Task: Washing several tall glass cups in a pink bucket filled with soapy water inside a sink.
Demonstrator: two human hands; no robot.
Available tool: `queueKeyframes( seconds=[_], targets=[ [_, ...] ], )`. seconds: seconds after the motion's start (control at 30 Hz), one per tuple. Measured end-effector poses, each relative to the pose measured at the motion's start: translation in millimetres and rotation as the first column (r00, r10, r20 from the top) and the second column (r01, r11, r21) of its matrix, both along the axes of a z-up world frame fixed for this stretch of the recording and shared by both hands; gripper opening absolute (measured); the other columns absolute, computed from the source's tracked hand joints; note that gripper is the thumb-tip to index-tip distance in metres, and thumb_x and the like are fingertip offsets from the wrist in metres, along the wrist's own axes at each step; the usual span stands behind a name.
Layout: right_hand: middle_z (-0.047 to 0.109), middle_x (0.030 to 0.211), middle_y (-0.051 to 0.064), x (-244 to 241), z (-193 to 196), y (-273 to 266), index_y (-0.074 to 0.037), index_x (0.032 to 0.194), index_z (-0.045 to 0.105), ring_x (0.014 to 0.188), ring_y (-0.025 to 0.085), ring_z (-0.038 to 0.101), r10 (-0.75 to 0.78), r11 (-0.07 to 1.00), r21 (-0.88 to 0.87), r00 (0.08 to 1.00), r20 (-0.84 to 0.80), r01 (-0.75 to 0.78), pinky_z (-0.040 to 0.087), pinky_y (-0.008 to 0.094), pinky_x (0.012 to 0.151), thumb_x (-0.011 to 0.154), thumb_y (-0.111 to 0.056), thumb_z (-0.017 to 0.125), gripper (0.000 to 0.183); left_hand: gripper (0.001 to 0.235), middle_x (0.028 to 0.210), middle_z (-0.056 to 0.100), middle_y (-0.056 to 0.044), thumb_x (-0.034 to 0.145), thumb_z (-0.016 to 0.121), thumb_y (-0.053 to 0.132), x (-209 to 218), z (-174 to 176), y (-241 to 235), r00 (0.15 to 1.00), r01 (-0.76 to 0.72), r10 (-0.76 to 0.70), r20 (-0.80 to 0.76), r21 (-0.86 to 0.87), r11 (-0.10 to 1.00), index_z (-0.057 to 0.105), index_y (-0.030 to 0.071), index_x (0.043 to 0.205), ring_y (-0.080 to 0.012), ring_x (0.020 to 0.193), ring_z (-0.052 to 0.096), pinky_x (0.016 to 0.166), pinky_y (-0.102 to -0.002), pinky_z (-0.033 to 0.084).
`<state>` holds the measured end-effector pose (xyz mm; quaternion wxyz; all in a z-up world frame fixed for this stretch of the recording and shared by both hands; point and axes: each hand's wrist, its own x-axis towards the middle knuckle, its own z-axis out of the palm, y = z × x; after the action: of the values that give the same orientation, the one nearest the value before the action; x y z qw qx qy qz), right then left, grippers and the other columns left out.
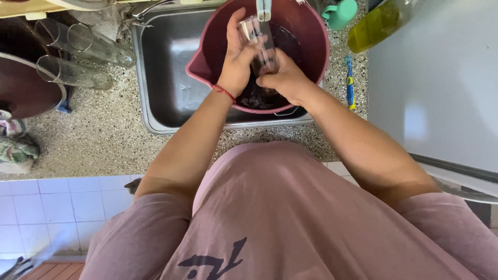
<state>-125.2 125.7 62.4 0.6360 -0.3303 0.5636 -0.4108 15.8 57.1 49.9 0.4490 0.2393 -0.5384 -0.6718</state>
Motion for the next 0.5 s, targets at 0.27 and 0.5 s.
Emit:
queueKeyframes(
  seconds=[0.27,0.5],
  targets=[
    [0.052,0.089,-0.003,10,37,5,-0.017,0.112,0.05,0.077,0.007,0.05,0.004,1.0,-0.01,0.948,-0.318,-0.008,0.048,0.022,0.072,0.077,-0.003,0.073,0.044,0.045,0.104,0.052,-0.009,0.079,0.042,-0.001,-20,10,-8,0.943,0.06,0.08,-0.323,0.403,0.913,0.046,0.019,0.119,-0.0216,0.087,0.052,0.07,-0.036,0.046],
    [0.051,0.088,-0.005,10,39,5,-0.019,0.111,0.048,0.072,0.006,0.05,0.014,1.0,0.005,0.94,-0.341,-0.013,0.047,0.023,0.07,0.079,-0.006,0.074,0.043,0.024,0.104,0.055,-0.009,0.092,0.051,0.015,-19,12,-9,0.967,0.029,0.088,-0.239,0.448,0.894,0.045,0.022,0.114,-0.0232,0.088,0.058,0.068,-0.036,0.049]
  ],
)
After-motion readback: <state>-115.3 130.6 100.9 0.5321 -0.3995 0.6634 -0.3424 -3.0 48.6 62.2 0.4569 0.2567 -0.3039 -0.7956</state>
